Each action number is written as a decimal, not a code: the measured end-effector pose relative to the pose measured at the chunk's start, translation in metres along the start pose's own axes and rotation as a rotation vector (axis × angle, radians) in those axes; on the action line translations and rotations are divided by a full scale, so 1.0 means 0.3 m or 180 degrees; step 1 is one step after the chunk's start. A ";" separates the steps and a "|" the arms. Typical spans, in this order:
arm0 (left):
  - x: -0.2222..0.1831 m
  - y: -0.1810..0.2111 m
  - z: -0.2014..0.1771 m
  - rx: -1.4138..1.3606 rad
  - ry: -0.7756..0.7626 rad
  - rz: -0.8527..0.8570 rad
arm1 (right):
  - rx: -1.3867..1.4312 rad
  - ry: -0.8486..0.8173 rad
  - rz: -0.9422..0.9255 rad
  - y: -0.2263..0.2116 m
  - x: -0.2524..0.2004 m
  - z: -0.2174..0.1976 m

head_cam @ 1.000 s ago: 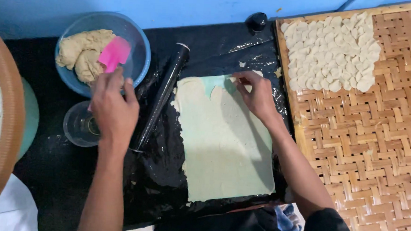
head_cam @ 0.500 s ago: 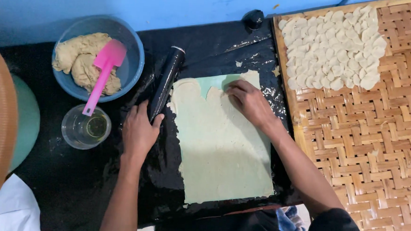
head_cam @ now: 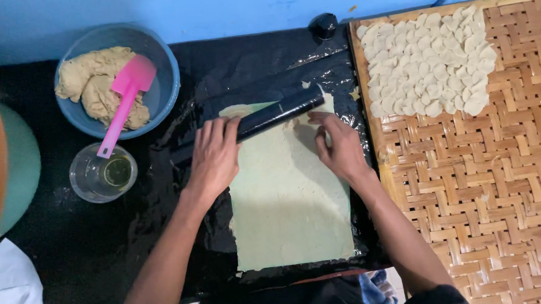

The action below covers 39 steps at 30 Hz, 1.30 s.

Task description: Rolling out dough and cutting it into small circular shapes using a round cutter.

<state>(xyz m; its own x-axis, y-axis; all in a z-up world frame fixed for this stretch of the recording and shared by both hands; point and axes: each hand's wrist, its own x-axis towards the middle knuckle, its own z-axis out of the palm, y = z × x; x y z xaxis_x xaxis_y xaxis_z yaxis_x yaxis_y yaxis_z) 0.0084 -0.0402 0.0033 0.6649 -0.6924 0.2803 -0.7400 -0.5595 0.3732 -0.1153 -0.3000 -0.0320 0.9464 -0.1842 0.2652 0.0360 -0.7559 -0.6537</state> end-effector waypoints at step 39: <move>0.333 -0.026 0.205 0.0083 -0.0159 0.0375 | -0.1259 0.0754 0.0086 0.202 0.435 0.059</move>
<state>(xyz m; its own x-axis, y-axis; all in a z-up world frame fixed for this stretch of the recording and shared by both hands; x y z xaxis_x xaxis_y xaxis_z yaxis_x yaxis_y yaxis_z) 0.0744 -0.1329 -0.0261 0.5676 -0.7755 0.2763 -0.8156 -0.4841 0.3169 0.0160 -0.3588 -0.0497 0.8443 -0.3109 0.4364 -0.1565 -0.9220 -0.3542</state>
